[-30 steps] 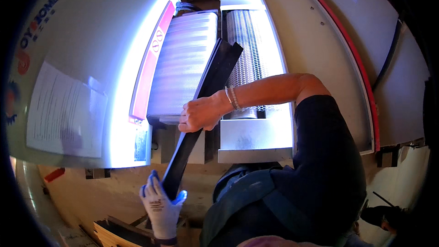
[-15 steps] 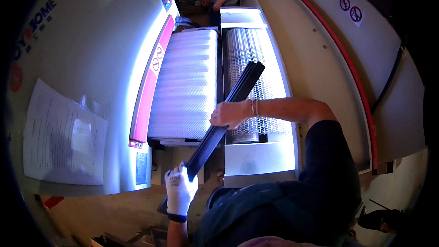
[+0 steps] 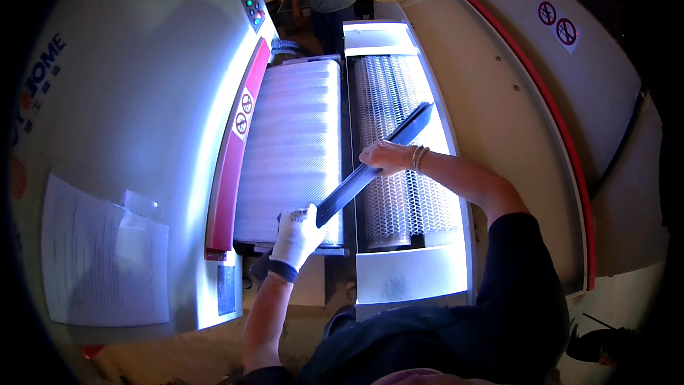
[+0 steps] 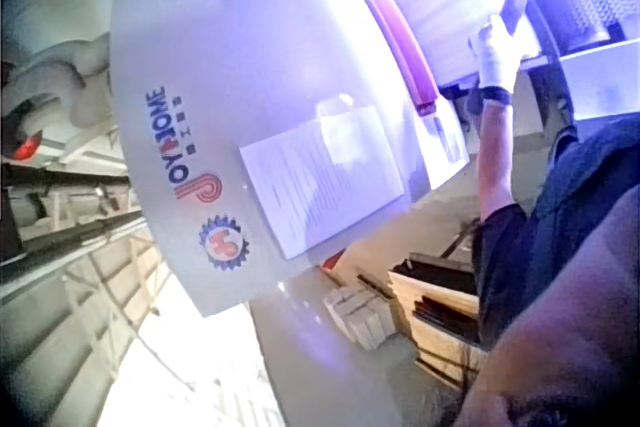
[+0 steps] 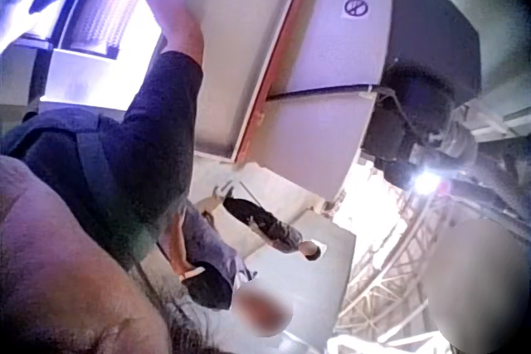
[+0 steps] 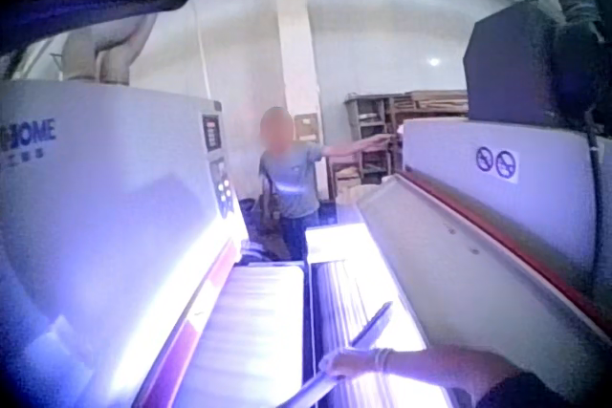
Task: The person feeds long dark wooden planks into a UV coating machine and collects them on the other side. They then use a manual pallet jack to move a stack of light-colored wooden planks across the workshop floor and stack them onto a metal rack.
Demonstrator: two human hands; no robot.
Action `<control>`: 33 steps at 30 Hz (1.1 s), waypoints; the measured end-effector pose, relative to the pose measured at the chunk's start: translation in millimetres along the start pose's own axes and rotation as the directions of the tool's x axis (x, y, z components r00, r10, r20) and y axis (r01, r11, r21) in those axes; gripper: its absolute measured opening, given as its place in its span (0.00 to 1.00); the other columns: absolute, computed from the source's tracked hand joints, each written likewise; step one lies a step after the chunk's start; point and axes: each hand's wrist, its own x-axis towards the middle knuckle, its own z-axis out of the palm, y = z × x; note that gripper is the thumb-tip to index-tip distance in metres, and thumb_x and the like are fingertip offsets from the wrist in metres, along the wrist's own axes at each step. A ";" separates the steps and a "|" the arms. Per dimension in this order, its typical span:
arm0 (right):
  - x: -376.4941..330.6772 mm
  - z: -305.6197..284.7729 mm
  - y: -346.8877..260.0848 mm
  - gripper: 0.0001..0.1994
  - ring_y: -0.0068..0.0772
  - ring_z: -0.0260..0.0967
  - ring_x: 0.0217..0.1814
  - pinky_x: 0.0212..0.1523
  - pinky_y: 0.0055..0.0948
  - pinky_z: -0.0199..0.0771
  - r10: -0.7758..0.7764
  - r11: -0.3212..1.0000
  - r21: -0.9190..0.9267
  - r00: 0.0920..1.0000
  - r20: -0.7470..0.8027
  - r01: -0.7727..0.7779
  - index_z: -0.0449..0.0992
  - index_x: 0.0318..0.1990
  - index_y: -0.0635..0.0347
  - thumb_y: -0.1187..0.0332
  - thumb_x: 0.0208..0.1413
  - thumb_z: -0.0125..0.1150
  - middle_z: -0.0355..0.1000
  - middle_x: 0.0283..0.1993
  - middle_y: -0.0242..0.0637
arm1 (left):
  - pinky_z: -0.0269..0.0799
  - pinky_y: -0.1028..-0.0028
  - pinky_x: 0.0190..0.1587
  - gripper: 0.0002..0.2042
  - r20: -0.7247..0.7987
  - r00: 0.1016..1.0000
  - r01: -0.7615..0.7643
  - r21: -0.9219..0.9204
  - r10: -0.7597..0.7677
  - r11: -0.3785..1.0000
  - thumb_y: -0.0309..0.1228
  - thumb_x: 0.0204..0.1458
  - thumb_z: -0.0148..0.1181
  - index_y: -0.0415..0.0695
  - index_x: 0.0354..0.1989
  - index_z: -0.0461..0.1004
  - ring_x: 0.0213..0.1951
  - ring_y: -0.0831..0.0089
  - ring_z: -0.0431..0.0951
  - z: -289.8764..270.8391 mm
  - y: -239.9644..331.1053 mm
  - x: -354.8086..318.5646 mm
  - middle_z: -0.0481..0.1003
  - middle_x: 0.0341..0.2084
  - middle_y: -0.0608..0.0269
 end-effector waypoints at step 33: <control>11.5 7.9 119.2 0.15 0.49 0.75 0.50 0.53 0.43 0.76 0.554 0.832 -0.021 0.830 0.072 -0.554 0.79 0.41 0.65 0.75 0.43 0.71 0.74 0.46 0.47 | 0.71 0.62 0.46 0.19 -0.007 0.938 -0.335 0.247 0.347 0.909 0.47 0.49 0.71 0.47 0.42 0.76 0.39 0.61 0.81 44.1 -88.5 241.5 0.79 0.33 0.57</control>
